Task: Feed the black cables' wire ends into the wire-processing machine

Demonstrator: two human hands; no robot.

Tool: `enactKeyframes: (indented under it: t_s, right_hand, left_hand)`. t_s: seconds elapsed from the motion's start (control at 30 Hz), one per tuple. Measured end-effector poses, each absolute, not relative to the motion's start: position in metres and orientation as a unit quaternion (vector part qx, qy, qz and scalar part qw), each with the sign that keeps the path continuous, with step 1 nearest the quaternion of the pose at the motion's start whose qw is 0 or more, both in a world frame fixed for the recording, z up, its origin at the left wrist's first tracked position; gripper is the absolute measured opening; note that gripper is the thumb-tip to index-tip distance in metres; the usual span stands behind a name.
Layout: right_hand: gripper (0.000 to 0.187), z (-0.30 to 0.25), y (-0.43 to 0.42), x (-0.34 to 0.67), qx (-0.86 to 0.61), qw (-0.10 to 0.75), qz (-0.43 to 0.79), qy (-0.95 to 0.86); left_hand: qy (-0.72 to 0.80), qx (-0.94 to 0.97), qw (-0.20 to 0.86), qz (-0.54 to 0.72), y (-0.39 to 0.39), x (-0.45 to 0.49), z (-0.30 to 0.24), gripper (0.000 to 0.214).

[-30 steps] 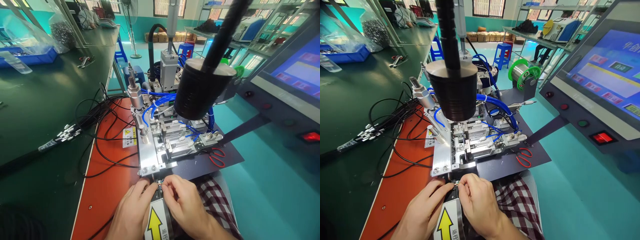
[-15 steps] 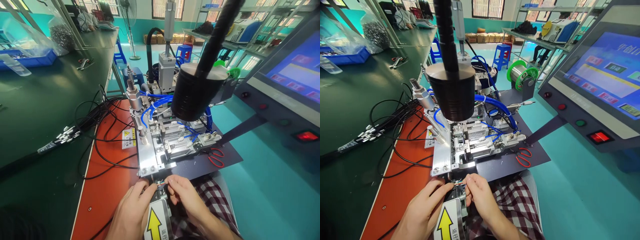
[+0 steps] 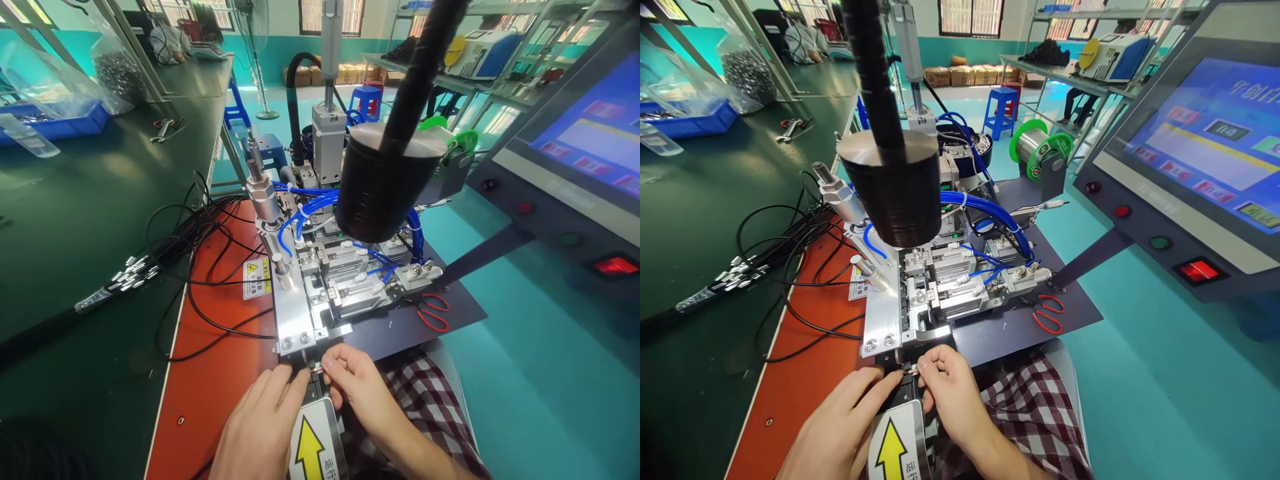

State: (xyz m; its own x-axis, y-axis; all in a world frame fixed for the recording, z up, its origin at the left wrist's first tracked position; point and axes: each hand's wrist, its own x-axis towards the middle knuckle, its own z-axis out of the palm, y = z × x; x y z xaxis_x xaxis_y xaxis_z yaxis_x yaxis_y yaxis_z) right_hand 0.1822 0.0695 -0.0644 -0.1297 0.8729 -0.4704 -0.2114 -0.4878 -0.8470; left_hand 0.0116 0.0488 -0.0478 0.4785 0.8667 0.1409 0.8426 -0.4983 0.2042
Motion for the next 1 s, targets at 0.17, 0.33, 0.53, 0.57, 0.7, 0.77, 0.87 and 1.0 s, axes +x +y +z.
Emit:
enactKeyframes:
  t_s: [0.17, 0.33, 0.53, 0.57, 0.7, 0.77, 0.87, 1.0]
  right_hand:
    - [0.04, -0.066, 0.068, 0.181, -0.532, 0.407, 0.656, -0.348]
    - [0.033, -0.071, 0.063, 0.179, -0.537, 0.414, 0.626, -0.385]
    - [0.037, -0.072, 0.064, 0.178, -0.512, 0.435, 0.652, -0.351]
    - [0.038, -0.072, 0.065, 0.178, -0.505, 0.437, 0.66, -0.344]
    - [0.04, -0.073, 0.066, 0.179, -0.492, 0.435, 0.675, -0.337]
    - [0.042, -0.074, 0.066, 0.18, -0.491, 0.439, 0.676, -0.332]
    - [0.043, -0.077, 0.067, 0.179, -0.491, 0.442, 0.677, -0.325]
    - [0.043, -0.077, 0.067, 0.18, -0.486, 0.438, 0.682, -0.327]
  left_hand:
    - [0.476, 0.863, 0.085, 0.148, 0.047, 0.017, -0.052, 0.051]
    - [0.477, 0.857, 0.092, 0.172, 0.051, 0.019, -0.046, 0.049]
    - [0.46, 0.873, 0.104, 0.123, 0.056, 0.017, -0.044, 0.051]
    - [0.462, 0.872, 0.106, 0.12, 0.056, 0.018, -0.044, 0.051]
    - [0.508, 0.83, 0.165, 0.159, 0.057, 0.023, -0.039, 0.042]
    - [0.518, 0.806, 0.212, 0.192, 0.06, 0.024, -0.034, 0.034]
    - [0.526, 0.791, 0.239, 0.201, 0.064, 0.024, -0.021, 0.021]
    - [0.575, 0.779, 0.195, 0.16, 0.056, 0.017, -0.007, 0.021]
